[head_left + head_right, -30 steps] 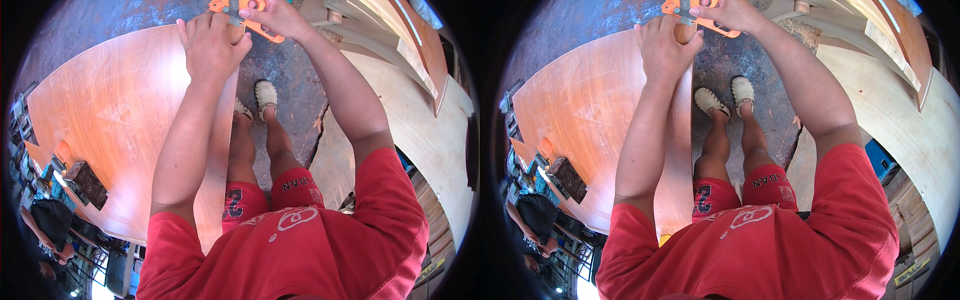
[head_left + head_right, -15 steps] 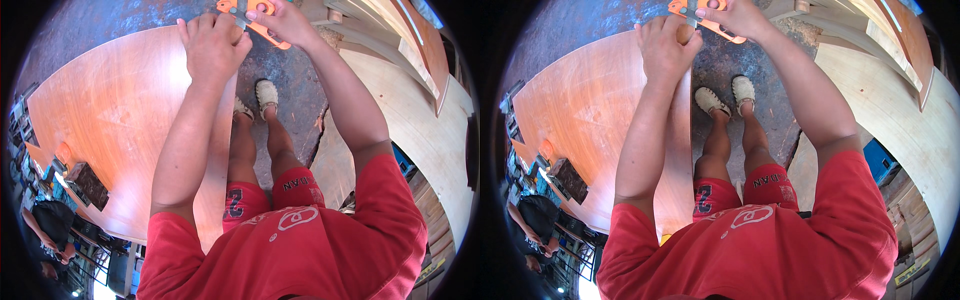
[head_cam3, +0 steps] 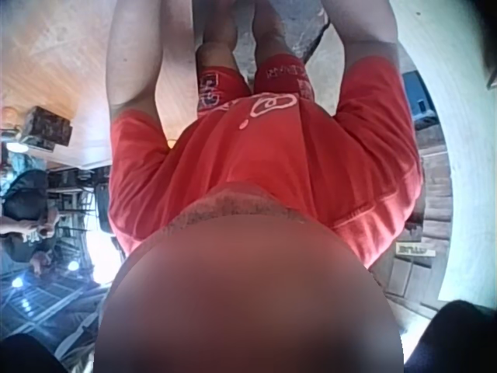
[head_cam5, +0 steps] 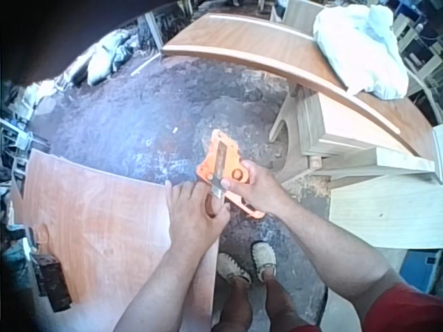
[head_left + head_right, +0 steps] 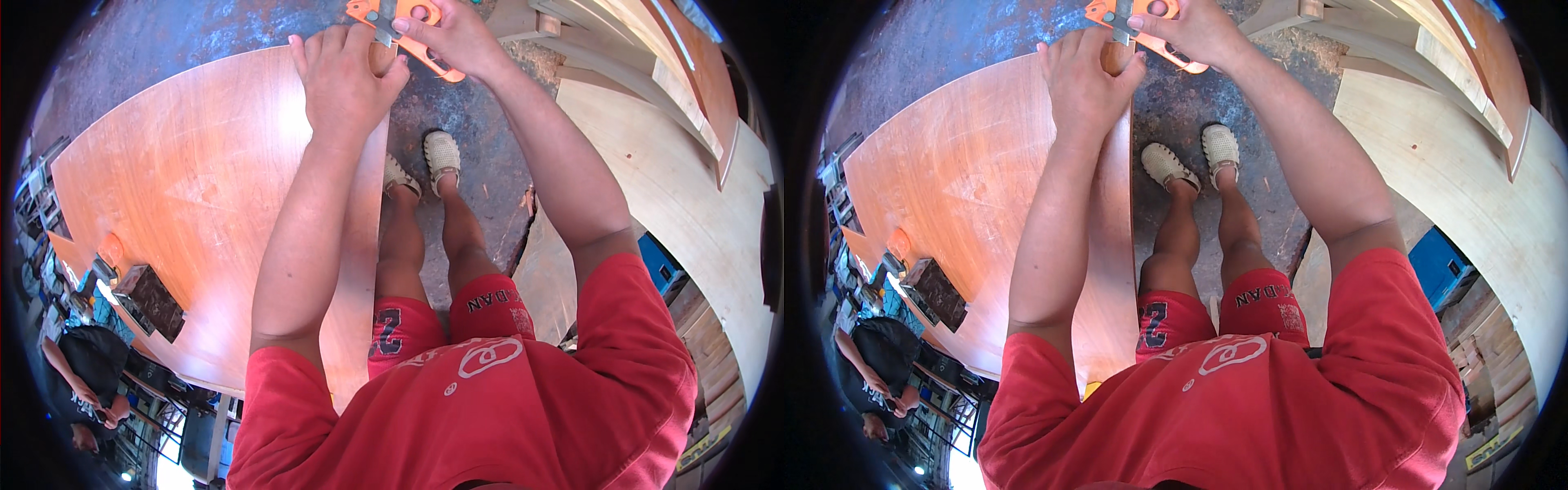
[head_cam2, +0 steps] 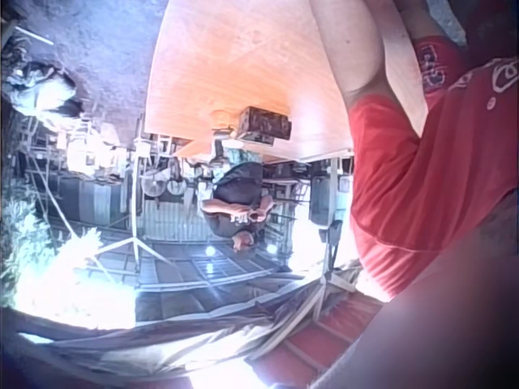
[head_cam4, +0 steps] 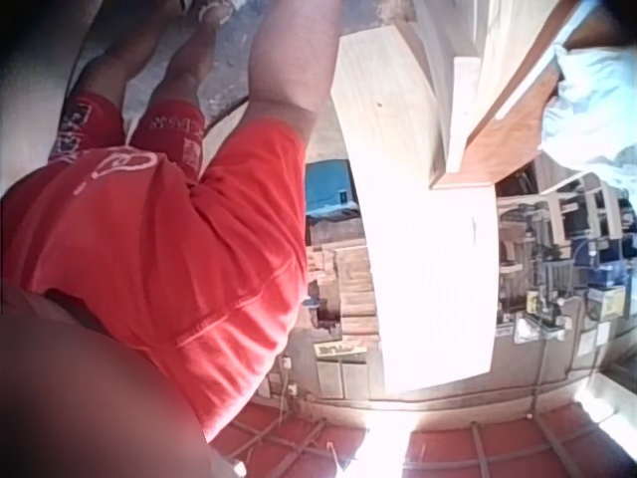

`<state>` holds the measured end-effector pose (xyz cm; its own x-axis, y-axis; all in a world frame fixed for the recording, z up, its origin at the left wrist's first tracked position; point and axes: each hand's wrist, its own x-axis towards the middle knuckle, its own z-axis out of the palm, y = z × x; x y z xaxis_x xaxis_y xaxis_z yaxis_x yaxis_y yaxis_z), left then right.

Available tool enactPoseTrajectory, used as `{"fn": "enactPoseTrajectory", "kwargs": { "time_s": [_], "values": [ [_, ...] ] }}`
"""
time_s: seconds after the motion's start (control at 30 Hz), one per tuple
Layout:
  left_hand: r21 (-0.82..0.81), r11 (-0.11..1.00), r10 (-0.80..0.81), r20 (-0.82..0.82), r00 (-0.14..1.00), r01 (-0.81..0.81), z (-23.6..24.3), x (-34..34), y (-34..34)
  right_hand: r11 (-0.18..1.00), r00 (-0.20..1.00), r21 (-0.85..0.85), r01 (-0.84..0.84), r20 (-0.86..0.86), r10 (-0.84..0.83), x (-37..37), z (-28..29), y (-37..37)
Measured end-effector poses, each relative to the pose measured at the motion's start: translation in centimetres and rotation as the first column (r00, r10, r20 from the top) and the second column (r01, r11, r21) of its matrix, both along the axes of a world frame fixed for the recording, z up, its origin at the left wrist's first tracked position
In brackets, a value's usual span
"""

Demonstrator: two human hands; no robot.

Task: The person trims excess veneer from the edge of a large wooden board using a hand-held edge trimming tool. The person slides the orange tool along the edge of the board several times and removes the trimmed strips by hand.

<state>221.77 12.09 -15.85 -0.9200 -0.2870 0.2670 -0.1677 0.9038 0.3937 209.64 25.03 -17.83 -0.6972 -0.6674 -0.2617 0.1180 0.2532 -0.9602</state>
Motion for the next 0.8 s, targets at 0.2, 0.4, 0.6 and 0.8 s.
{"fn": "enactPoseTrajectory", "kwargs": {
  "time_s": [0.2,0.4,0.6,0.8],
  "values": [
    [0.014,1.0,-0.009,-0.053,0.999,0.01,-0.6,0.0,0.0,0.999,0.999,0.017,0.045,0.024,-0.046,0.4,-0.1,0.5],
    [0.02,1.0,-0.004,-0.02,1.0,0.005,-0.4,0.0,0.1,0.992,0.994,0.063,0.106,0.019,-0.107,1.5,0.4,0.5],
    [0.046,0.999,-0.011,-0.023,1.0,0.012,-0.5,-0.1,0.1,0.987,0.987,0.042,0.157,-0.053,-0.155,1.5,0.0,0.2],
    [-0.006,1.0,-0.017,-0.028,0.999,0.017,-0.4,-0.4,0.3,0.985,0.987,0.13,0.112,0.101,-0.126,1.1,-0.1,1.3]
  ]
}}
